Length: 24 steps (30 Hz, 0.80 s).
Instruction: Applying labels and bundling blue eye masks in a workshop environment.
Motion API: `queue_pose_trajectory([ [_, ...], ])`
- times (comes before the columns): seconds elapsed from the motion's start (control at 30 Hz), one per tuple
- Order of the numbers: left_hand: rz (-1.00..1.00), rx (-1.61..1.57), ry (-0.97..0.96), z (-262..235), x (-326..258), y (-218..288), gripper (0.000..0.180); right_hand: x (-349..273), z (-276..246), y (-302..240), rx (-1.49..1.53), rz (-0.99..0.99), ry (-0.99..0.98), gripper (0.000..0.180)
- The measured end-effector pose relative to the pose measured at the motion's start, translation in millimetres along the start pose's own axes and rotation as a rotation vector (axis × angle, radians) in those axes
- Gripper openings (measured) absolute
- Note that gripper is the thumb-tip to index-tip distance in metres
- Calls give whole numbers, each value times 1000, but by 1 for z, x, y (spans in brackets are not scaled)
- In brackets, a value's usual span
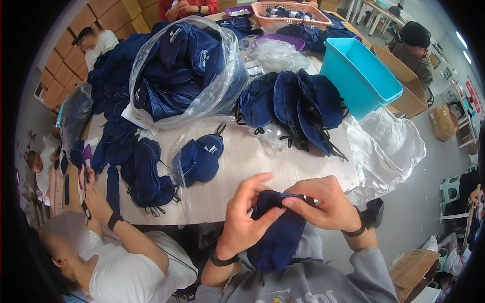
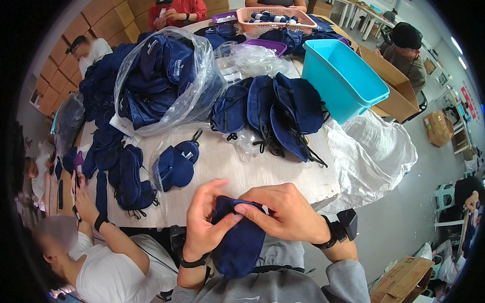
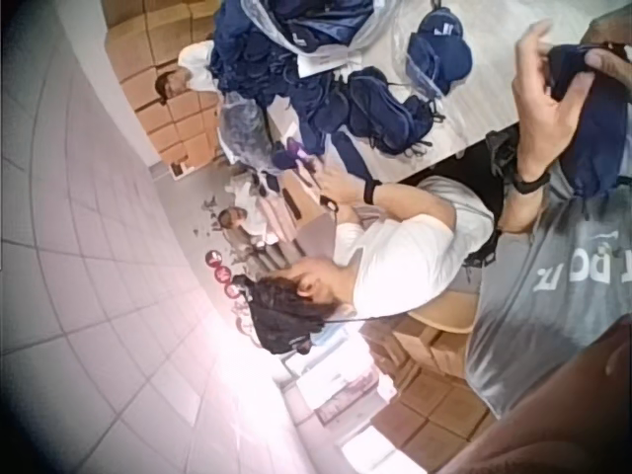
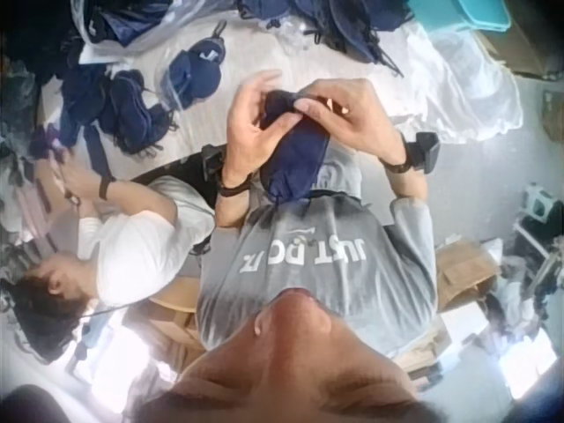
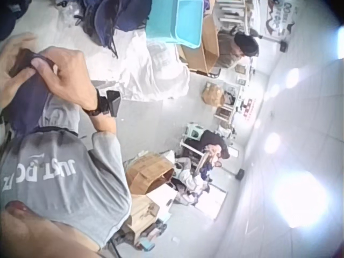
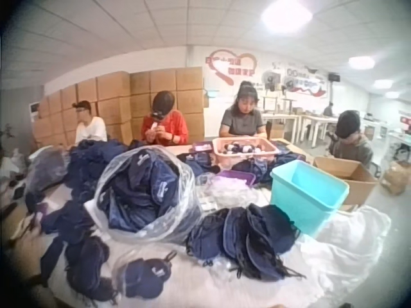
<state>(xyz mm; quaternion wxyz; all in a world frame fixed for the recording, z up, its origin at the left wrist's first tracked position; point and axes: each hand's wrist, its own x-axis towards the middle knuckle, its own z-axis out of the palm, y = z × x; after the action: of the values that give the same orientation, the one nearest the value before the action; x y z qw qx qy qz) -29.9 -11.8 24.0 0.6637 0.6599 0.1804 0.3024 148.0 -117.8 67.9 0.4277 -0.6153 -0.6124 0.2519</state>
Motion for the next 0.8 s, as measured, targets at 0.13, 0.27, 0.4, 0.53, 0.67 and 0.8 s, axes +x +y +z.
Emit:
queue_pose_trajectory([
  [0.13,605,650,409,8,-5,7,51,3,8,-5,37,53,167,17],
  [0.27,245,247,305,28,-5,3,42,3,17,-7,75,-39,222,17],
  [0.4,-235,-362,46,14,-22,-9,16,5,3,-1,-20,0,451,16],
  [0.53,-359,-257,-200,-18,-65,-32,9,17,-40,27,319,85,908,29],
  [0.67,-371,-249,69,2,-81,-42,20,14,-28,28,113,-18,735,24],
  [0.8,243,667,232,22,-42,-20,57,19,-14,18,13,-101,514,16],
])
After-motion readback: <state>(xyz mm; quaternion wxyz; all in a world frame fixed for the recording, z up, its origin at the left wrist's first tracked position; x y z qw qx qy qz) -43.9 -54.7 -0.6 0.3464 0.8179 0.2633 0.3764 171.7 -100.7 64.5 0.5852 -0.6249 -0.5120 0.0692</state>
